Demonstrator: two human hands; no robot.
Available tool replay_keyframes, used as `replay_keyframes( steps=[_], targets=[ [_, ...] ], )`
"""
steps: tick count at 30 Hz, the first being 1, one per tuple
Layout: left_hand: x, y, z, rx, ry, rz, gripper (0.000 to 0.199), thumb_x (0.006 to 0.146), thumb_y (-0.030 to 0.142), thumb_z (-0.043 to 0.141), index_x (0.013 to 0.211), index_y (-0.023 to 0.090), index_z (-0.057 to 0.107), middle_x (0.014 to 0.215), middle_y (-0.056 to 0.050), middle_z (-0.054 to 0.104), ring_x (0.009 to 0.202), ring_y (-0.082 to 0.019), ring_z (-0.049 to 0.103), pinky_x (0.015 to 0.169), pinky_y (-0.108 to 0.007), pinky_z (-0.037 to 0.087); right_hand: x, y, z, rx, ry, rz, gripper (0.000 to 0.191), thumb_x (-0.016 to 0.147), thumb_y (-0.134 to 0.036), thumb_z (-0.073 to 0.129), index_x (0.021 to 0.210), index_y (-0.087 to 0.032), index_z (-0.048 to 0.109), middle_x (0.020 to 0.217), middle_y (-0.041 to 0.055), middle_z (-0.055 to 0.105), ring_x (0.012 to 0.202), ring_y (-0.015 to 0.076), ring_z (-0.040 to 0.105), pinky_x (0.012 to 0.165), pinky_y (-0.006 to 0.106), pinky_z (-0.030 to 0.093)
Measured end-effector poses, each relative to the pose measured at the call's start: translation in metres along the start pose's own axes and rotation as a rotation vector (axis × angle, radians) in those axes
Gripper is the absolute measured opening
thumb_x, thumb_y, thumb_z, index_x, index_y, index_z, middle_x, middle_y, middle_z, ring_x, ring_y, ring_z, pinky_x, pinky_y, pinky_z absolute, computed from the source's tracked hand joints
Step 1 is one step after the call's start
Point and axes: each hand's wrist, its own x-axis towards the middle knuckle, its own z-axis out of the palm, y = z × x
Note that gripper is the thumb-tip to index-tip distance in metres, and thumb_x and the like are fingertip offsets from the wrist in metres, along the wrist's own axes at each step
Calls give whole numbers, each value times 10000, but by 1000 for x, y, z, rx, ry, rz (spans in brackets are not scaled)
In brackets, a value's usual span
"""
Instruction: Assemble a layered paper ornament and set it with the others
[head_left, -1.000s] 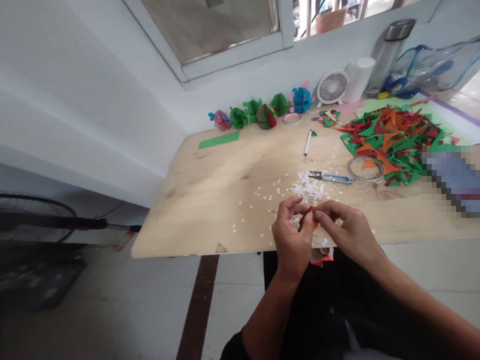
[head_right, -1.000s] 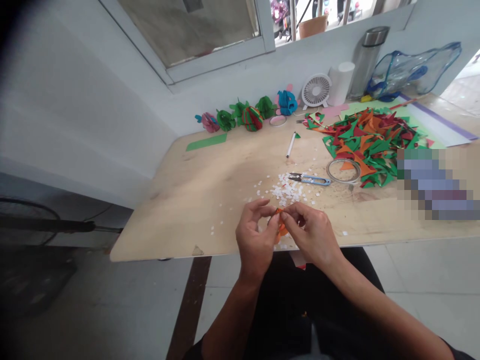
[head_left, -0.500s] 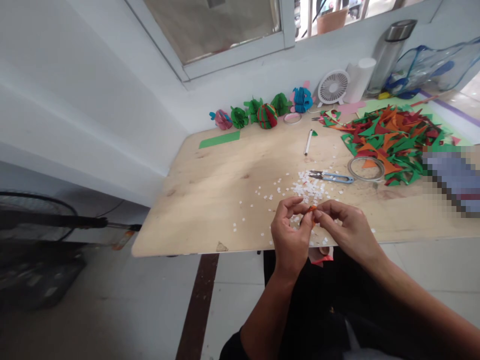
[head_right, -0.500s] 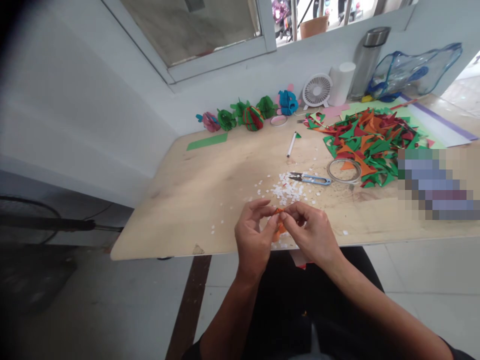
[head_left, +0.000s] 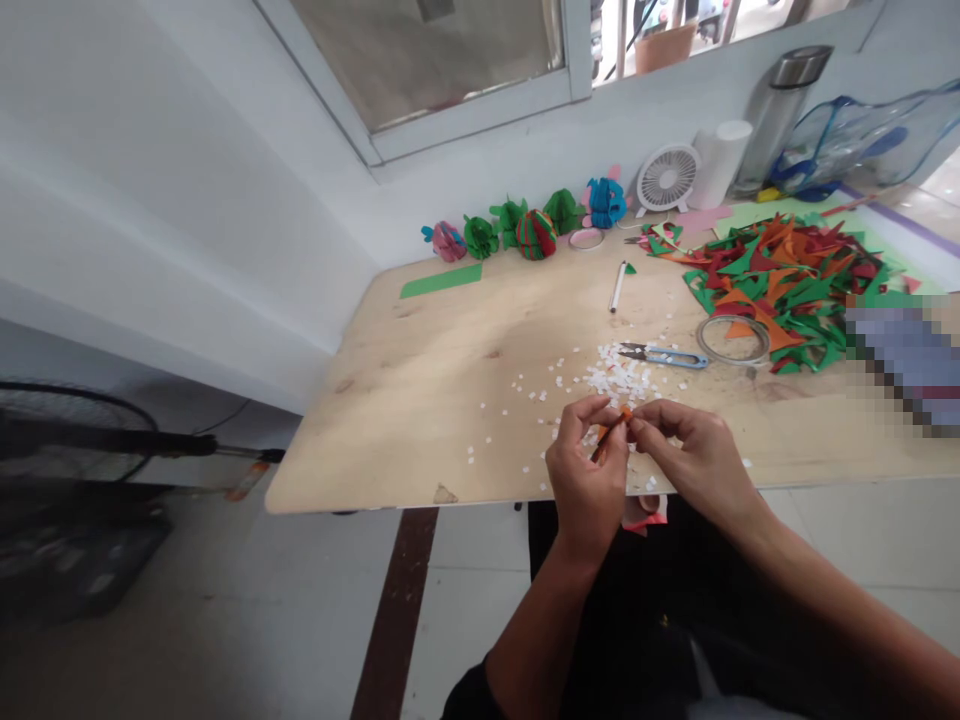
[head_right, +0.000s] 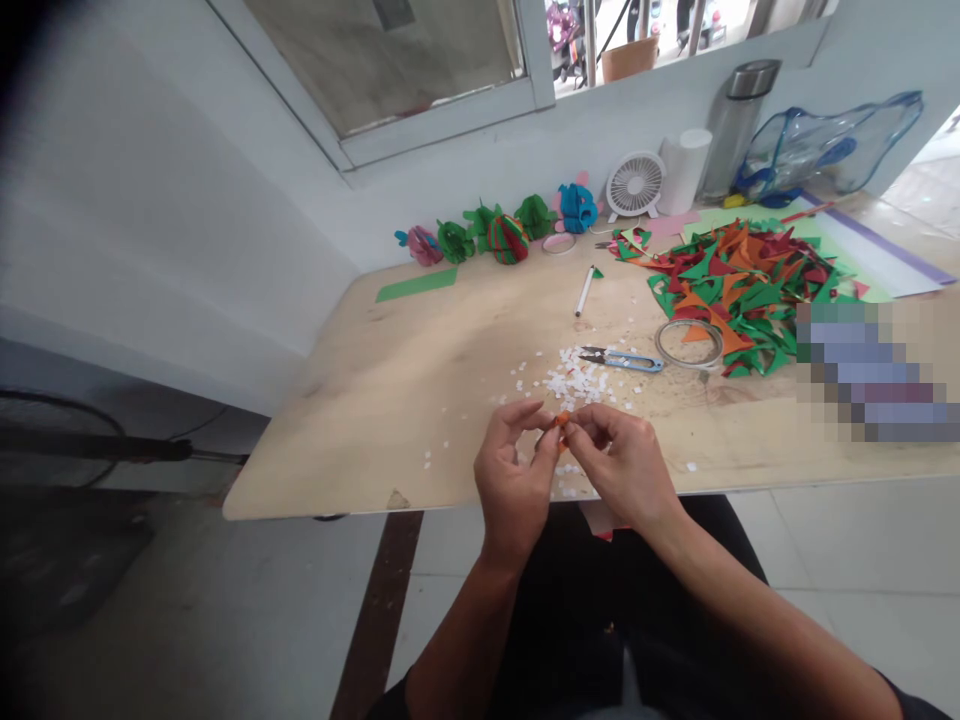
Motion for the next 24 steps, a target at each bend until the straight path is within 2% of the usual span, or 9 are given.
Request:
replay_keyframes(
  steps=[4,11,13,14,16,19,22,24],
  targets=[
    [3,-5,-1,-90,49,-76,246,760,133,642,998,190,624,859,-29,675,822,-144,666,768,-272,542,0,2,-1,-18,9,-20,226,806,-342,543,674,-182,634,590,13,628,542,148,549,533,259,408],
    [15,-5,-9,-495,65,-448,238,665,164,710,899,155,669,780,-1,673,618,-92,642,679,-234,516,18,16,-11,-85,134,-37,241,816,-357,550,649,-192,603,561,8,594,531,149,540,526,266,409],
    [17,-2,-11,-558,58,-501,246,636,148,720,878,149,676,758,6,669,591,-80,628,664,-220,505,23,20,-12,-96,163,-86,129,775,-292,571,794,-187,643,690,24,655,588,158,579,573,278,447],
    [17,-2,-11,-581,57,-522,249,626,141,723,871,148,678,747,9,667,585,-76,621,656,-215,500,24,21,-12,-88,160,-108,149,766,-269,569,857,-186,653,775,39,684,642,168,607,618,290,470],
    [19,-1,-12,-611,63,-553,255,610,134,727,861,147,681,725,12,662,578,-74,609,641,-210,492,23,22,-12,-56,113,-117,181,788,-278,557,896,-187,669,892,63,713,767,196,646,721,322,492],
    [21,-2,-11,-621,79,-571,263,592,136,733,850,149,681,720,11,664,577,-74,597,639,-214,485,14,21,-12,57,-44,-56,244,853,-385,543,884,-193,691,916,66,728,887,231,658,797,343,493],
    [24,-5,-10,-617,83,-563,252,584,143,733,831,150,680,695,14,656,579,-76,589,641,-217,482,4,19,-12,202,-258,-2,273,866,-418,550,929,-191,688,914,55,719,885,229,659,780,329,505],
    [25,-5,-9,-610,78,-555,245,585,148,731,825,149,679,679,15,648,580,-79,585,634,-217,479,1,18,-10,235,-289,31,262,853,-417,573,883,-180,682,857,50,707,832,218,655,742,317,510]
  ],
)
